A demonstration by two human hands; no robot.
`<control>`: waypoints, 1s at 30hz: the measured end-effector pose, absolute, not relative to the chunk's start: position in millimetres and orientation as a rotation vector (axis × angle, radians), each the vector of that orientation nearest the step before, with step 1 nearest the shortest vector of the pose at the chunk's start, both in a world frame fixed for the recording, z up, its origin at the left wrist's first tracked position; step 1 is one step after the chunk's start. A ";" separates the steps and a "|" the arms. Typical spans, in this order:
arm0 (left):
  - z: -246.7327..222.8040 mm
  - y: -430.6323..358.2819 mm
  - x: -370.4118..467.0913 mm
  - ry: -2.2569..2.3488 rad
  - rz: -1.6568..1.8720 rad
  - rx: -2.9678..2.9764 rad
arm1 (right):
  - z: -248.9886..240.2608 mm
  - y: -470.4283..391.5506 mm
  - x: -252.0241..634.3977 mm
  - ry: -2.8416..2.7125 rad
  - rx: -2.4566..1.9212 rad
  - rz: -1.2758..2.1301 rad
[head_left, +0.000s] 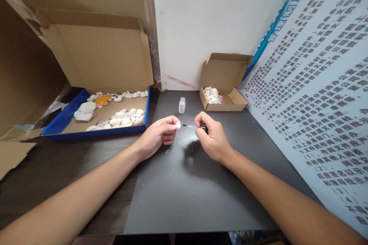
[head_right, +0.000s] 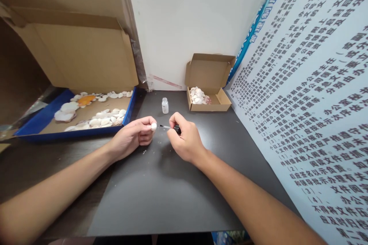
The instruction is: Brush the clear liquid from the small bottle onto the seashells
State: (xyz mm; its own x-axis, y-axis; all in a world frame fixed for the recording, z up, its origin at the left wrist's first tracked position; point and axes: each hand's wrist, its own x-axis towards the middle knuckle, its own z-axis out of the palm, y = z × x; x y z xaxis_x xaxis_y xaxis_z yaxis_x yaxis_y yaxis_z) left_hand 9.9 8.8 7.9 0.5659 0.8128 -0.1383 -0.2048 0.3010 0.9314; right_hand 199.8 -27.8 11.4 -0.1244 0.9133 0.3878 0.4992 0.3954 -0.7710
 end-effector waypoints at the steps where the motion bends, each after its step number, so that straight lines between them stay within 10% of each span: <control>1: 7.7 8.9 10.0 0.694 0.753 1.049 | 11.8 -27.7 199.7 -1.780 -1.215 0.592; 30: 2.8 9.4 12.0 0.723 0.728 1.243 | 11.3 -34.1 197.0 -1.736 -1.107 0.676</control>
